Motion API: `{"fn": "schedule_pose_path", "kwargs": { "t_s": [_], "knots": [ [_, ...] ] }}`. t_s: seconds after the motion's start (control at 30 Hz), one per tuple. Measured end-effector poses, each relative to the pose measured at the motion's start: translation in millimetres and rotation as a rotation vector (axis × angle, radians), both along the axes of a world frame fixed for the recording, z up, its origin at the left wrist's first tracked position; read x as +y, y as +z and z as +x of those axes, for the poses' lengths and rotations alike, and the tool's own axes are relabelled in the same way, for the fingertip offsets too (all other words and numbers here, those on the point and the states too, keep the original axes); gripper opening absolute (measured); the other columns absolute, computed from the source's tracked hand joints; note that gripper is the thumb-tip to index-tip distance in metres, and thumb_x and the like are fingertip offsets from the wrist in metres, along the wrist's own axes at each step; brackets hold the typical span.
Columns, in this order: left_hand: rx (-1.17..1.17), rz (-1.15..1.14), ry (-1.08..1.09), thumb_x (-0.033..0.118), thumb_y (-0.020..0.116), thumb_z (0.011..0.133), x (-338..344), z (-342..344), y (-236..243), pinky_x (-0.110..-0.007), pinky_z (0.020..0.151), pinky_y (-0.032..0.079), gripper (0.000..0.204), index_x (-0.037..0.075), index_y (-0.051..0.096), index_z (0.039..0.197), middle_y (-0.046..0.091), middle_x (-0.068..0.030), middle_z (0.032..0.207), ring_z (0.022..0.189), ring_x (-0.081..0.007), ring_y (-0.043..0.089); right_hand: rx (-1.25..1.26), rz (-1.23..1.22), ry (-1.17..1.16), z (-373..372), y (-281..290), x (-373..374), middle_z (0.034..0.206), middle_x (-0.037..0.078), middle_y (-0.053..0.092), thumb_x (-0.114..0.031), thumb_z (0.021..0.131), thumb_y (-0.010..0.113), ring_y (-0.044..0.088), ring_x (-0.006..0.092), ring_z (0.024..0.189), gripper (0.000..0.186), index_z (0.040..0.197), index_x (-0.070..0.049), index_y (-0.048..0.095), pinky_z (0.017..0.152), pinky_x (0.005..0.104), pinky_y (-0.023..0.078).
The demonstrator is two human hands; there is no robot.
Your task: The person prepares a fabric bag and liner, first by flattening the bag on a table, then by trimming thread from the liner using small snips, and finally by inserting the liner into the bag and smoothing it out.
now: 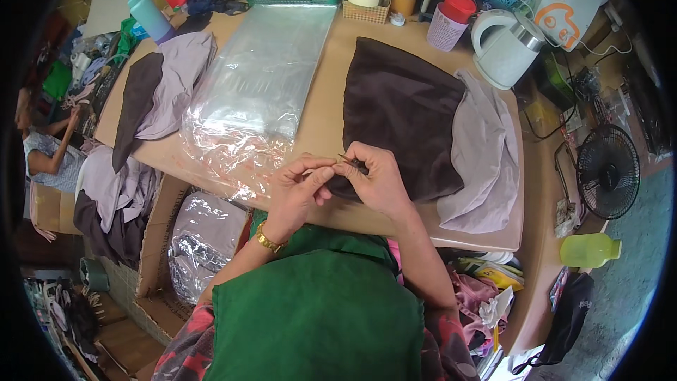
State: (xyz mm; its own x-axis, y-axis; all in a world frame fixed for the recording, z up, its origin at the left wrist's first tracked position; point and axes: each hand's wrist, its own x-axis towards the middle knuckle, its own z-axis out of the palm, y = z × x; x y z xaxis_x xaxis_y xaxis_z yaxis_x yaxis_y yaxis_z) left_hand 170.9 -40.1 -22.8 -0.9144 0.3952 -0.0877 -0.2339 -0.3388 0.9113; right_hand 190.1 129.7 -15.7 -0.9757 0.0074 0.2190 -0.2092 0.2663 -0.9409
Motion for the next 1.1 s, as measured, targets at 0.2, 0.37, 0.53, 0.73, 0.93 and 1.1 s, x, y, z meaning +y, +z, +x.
{"fn": "schedule_pose_path", "kwargs": {
  "t_s": [0.2, 0.37, 0.53, 0.73, 0.93, 1.1],
  "knots": [
    [-0.362, 0.377, -0.142, 0.010, 0.060, 0.093, -10.9, -6.4, -9.4, -0.022, 0.074, 0.058, 0.016, -0.003, 0.064, 0.100, 0.068, -0.0143, 0.097, 0.086, -0.0166, 0.069, 0.019, -0.027, 0.017, 2.6, -0.4, -5.3, 0.064, 0.001, 0.056, -0.009, 0.085, 0.069, 0.042, 0.0051, 0.060, 0.017, 0.077, 0.001, 0.058, 0.055, 0.0232, 0.036],
    [-0.549, 0.509, -0.192, 0.014, 0.055, 0.096, -19.0, -9.4, -11.2, -0.027, 0.084, 0.058, 0.023, -0.007, 0.060, 0.105, 0.066, -0.0179, 0.103, 0.096, -0.0237, 0.067, 0.053, -0.033, -0.003, 2.9, -3.1, -6.3, 0.067, 0.001, 0.058, -0.009, 0.086, 0.068, 0.044, 0.0050, 0.061, 0.013, 0.081, 0.001, 0.061, 0.055, 0.0234, 0.037],
    [-0.561, 0.582, -0.207, 0.019, 0.049, 0.099, -21.1, -9.3, -0.4, -0.032, 0.091, 0.056, 0.032, -0.010, 0.053, 0.113, 0.062, -0.0204, 0.112, 0.105, -0.0281, 0.064, -0.013, -0.047, -0.171, 10.4, 15.7, -13.8, 0.074, -0.002, 0.056, -0.006, 0.088, 0.064, 0.044, 0.0024, 0.068, 0.009, 0.083, 0.001, 0.061, 0.062, 0.0199, 0.039],
    [-0.363, 0.357, -0.136, 0.018, 0.046, 0.100, -17.1, -0.7, 2.5, -0.033, 0.089, 0.057, 0.030, -0.006, 0.048, 0.118, 0.059, -0.0221, 0.116, 0.104, -0.0280, 0.064, 0.193, 0.293, -0.180, 17.3, 35.7, -20.3, 0.075, 0.003, 0.053, 0.002, 0.072, 0.072, 0.047, 0.0093, 0.063, 0.017, 0.089, 0.000, 0.067, 0.056, 0.0232, 0.038],
    [-0.038, 0.273, -0.100, 0.000, 0.059, 0.086, -7.9, 7.6, 4.6, -0.028, 0.085, 0.054, 0.048, -0.002, 0.034, 0.126, 0.063, -0.0175, 0.104, 0.095, -0.0189, 0.065, 0.158, 0.266, -0.163, 10.7, 30.3, -28.9, 0.073, 0.004, 0.051, 0.005, 0.072, 0.071, 0.046, 0.0114, 0.060, 0.011, 0.079, 0.003, 0.063, 0.054, 0.0249, 0.036],
    [0.080, 0.090, -0.044, -0.005, 0.067, 0.080, -6.3, 5.4, 5.9, -0.024, 0.083, 0.052, 0.050, -0.004, 0.041, 0.123, 0.066, -0.0119, 0.098, 0.092, -0.0130, 0.064, 0.036, -0.075, -0.105, 2.2, 25.2, -28.9, 0.068, 0.003, 0.046, -0.002, 0.075, 0.071, 0.041, 0.0090, 0.058, 0.015, 0.071, 0.003, 0.058, 0.053, 0.0266, 0.034]
  ]
}}
